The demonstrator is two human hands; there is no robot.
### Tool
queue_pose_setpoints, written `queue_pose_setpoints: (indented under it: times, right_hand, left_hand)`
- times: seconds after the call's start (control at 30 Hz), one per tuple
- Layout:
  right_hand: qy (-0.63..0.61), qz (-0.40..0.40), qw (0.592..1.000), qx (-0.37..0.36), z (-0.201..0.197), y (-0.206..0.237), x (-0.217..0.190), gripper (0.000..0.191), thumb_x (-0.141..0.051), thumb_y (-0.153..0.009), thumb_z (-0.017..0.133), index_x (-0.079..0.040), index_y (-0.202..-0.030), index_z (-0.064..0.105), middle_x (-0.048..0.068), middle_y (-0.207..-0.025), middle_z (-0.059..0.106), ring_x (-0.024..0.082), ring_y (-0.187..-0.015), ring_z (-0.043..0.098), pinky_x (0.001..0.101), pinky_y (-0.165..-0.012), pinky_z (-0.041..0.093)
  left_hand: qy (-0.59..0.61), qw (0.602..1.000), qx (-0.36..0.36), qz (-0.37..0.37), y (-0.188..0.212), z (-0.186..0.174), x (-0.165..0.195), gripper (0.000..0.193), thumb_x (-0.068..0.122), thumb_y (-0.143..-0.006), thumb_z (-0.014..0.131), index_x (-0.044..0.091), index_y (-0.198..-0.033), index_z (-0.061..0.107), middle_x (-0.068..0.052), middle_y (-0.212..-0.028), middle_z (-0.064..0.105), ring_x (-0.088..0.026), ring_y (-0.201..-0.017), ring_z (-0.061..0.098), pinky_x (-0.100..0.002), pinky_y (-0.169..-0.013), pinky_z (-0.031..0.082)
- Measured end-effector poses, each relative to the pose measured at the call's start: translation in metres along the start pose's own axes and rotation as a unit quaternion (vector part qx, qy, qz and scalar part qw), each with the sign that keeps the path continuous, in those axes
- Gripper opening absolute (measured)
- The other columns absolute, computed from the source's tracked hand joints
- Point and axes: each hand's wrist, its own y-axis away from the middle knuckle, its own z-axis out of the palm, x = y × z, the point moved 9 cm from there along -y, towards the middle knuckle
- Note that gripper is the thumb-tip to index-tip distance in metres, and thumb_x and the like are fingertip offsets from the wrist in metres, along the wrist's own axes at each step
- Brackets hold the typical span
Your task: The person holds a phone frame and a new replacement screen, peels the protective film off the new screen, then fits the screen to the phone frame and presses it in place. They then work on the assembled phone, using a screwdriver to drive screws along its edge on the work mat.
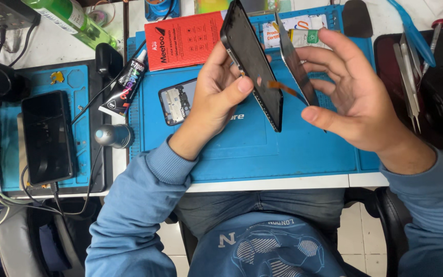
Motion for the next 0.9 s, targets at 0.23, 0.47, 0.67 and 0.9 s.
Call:
queue_pose_setpoints:
  times: [0.23, 0.47, 0.67, 0.9]
  right_hand:
    - [0.048, 0.006, 0.999, -0.002, 0.005, -0.002, -0.001, 0.097, 0.001, -0.092, 0.075, -0.010, -0.169, 0.017, 0.018, -0.162, 0.042, 0.025, -0.152, 0.043, 0.0406, -0.126, 0.040]
    - [0.046, -0.011, 0.999, 0.003, 0.010, -0.002, 0.000, 0.101, 0.003, -0.087, 0.082, -0.012, -0.165, 0.019, 0.014, -0.161, 0.041, 0.022, -0.147, 0.046, 0.0373, -0.122, 0.043]
    - [0.035, -0.022, 0.999, 0.010, 0.014, -0.002, -0.002, 0.106, 0.005, -0.083, 0.085, -0.012, -0.162, 0.016, 0.016, -0.160, 0.040, 0.024, -0.148, 0.048, 0.0378, -0.122, 0.046]
    - [0.037, -0.038, 0.998, 0.016, 0.017, -0.001, -0.002, 0.113, 0.006, -0.080, 0.088, -0.014, -0.163, 0.013, 0.016, -0.157, 0.039, 0.027, -0.148, 0.049, 0.0393, -0.123, 0.047]
  left_hand:
    - [-0.004, 1.000, -0.014, 0.010, 0.003, 0.006, 0.006, 0.078, 0.022, -0.099, 0.085, 0.002, -0.157, 0.036, -0.010, -0.144, 0.057, -0.018, -0.130, 0.056, -0.033, -0.117, 0.049]
    - [0.021, 0.999, -0.023, -0.030, 0.008, 0.014, 0.001, 0.086, 0.009, -0.096, 0.085, 0.004, -0.160, 0.028, -0.011, -0.144, 0.053, -0.020, -0.129, 0.053, -0.037, -0.115, 0.047]
    - [-0.010, 0.998, -0.050, -0.024, 0.010, 0.023, -0.005, 0.084, 0.002, -0.097, 0.084, 0.003, -0.161, 0.030, -0.008, -0.148, 0.045, -0.018, -0.139, 0.045, -0.034, -0.121, 0.040]
    - [-0.011, 0.997, -0.068, -0.034, 0.012, 0.028, -0.007, 0.089, 0.001, -0.094, 0.086, 0.004, -0.162, 0.029, -0.007, -0.153, 0.041, -0.018, -0.148, 0.036, -0.034, -0.126, 0.034]
